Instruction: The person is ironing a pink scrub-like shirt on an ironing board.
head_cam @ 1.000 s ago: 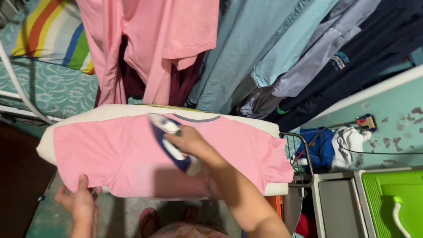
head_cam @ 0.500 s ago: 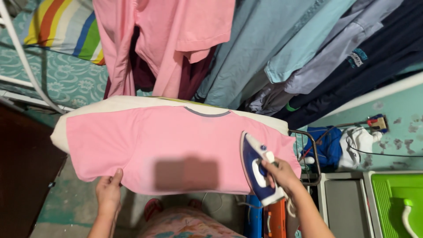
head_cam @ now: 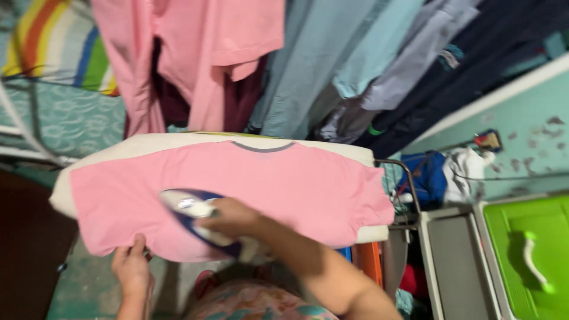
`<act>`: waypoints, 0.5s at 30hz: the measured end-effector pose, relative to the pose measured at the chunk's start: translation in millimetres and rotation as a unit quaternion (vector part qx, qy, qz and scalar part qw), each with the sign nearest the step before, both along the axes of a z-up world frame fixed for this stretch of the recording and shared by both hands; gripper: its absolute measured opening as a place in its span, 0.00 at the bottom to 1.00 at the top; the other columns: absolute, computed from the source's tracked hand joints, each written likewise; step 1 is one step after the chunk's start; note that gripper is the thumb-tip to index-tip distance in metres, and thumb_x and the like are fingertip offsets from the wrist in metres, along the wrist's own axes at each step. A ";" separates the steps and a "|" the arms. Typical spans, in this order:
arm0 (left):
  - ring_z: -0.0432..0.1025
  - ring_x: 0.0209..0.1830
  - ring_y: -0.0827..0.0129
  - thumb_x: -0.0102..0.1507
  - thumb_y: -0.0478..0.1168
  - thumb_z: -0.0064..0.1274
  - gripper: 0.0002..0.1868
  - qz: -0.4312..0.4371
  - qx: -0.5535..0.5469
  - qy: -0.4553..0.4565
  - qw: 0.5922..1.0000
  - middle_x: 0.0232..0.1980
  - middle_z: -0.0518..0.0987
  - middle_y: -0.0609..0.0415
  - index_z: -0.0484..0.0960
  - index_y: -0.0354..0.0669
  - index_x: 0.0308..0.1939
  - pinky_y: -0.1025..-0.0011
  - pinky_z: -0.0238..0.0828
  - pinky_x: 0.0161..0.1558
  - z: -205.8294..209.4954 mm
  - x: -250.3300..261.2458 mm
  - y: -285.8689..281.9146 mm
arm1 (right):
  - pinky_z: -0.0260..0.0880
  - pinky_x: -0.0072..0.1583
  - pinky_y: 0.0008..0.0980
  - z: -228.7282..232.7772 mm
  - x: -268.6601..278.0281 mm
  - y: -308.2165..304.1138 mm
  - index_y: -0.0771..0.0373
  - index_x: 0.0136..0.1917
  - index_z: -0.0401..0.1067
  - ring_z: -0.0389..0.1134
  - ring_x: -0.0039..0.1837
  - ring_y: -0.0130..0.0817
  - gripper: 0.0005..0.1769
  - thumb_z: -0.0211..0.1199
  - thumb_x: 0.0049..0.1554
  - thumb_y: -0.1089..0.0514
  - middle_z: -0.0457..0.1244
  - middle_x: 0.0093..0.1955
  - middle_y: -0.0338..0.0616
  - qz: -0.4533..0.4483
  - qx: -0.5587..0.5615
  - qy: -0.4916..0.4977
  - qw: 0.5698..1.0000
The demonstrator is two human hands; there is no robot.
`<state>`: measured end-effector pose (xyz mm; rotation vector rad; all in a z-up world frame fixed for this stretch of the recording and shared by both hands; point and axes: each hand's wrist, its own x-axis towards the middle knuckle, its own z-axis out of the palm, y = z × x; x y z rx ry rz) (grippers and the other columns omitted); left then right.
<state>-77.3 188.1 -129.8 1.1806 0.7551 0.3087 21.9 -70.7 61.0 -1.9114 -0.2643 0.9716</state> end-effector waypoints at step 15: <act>0.69 0.48 0.78 0.64 0.46 0.58 0.31 -0.023 -0.019 0.166 0.986 0.56 0.74 0.66 0.62 0.53 0.68 0.67 0.64 0.37 48.9 4.2 -23.4 | 0.69 0.37 0.39 -10.2 -68.9 -149.3 0.67 0.52 0.78 0.69 0.33 0.38 0.27 0.66 0.58 0.39 0.69 0.34 0.50 -0.318 -0.212 -0.114 0.917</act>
